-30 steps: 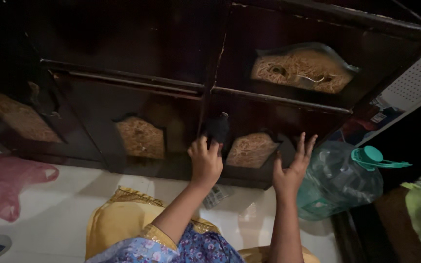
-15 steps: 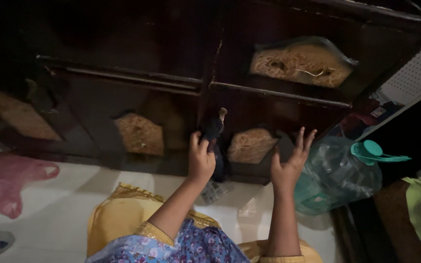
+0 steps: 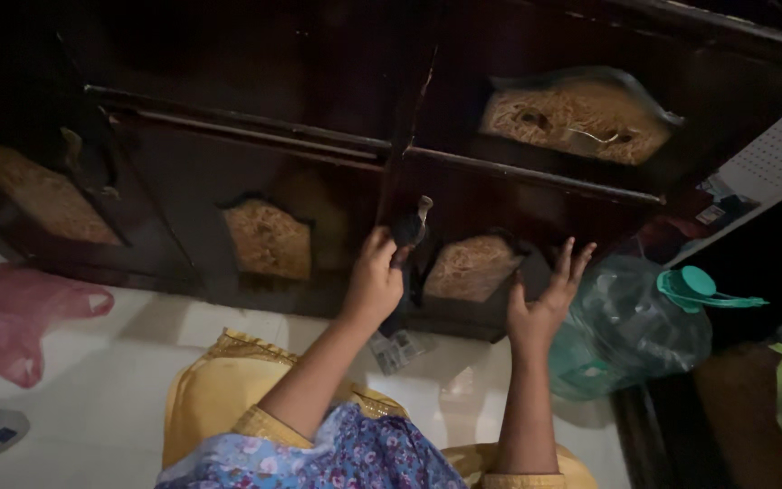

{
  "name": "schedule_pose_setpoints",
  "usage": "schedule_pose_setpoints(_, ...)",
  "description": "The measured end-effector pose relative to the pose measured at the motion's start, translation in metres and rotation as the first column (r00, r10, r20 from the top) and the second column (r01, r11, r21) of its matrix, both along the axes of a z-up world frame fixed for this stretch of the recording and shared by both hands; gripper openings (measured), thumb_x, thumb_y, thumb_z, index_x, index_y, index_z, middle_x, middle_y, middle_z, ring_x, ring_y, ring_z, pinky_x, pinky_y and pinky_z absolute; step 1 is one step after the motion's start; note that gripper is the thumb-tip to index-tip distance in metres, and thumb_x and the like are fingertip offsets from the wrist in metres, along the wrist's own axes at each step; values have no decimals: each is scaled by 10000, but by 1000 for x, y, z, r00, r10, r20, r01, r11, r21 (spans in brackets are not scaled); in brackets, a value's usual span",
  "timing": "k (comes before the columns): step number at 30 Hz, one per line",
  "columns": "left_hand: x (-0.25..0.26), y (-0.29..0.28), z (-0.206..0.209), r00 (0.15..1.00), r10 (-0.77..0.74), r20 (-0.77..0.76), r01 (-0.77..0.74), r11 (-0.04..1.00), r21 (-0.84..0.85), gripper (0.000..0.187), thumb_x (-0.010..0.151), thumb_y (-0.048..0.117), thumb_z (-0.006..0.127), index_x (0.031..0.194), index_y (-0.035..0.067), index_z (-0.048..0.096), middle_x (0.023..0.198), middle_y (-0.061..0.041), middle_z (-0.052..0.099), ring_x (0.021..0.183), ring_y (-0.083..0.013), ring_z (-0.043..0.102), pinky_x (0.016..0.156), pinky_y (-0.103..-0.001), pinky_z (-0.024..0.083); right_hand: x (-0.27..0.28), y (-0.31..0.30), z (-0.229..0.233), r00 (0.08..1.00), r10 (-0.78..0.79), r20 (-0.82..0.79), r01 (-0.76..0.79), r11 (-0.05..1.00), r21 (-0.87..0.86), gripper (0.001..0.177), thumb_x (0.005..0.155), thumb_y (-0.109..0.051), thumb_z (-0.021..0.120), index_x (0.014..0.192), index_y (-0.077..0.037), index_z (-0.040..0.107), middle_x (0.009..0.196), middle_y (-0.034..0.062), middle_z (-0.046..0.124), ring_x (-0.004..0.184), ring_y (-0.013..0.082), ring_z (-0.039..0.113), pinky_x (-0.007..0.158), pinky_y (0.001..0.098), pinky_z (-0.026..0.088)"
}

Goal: The person wipes the top and front surfaces of a dark wooden cabinet and its drawers using a black cloth by hand.

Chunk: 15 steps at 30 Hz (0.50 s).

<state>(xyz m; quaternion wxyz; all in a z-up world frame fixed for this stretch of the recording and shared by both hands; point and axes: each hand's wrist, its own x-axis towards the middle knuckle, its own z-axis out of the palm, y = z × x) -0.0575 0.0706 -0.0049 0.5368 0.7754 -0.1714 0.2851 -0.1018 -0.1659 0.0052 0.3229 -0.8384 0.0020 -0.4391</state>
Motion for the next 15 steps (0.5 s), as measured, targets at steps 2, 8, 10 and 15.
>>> schedule_pose_setpoints(2,0,12,3,1000,-5,-5,6,987,159,403,773,-98,544,1163,-51,633,1262,-266,583,1146,-485,571,975,-495,485,4,2,2,1000,-1,9,1,1000,0,872,918,-33,709,1672,-159,289,1761,183,121,1623,436,189,1288,515,278)
schedule_pose_setpoints(8,-12,25,-14,998,62,14,-63,965,255,237,825,-72,592,1055,-36,631,1318,-297,540,1124,-494,564,936,-514,500,-1,1,1,999,6,-47,-6,1000,17,856,910,-20,676,1669,-154,302,1761,192,145,1618,424,198,1277,509,296)
schedule_pose_setpoints(10,-23,32,-31,968,24,-249,36,971,235,240,824,-86,582,1053,-38,632,1230,-237,581,1121,-463,586,936,-491,501,-6,0,-7,996,40,-85,-35,998,58,812,913,-34,663,1652,-129,340,1757,198,166,1605,417,217,1257,499,316)
schedule_pose_setpoints(15,-59,46,-65,887,-322,-331,291,946,-142,365,835,-108,544,1160,5,667,1075,-143,633,1052,-347,649,954,-373,499,-19,30,-44,977,178,-118,-137,945,298,458,985,-154,718,1408,-57,572,1477,164,566,1373,294,561,1159,396,459)
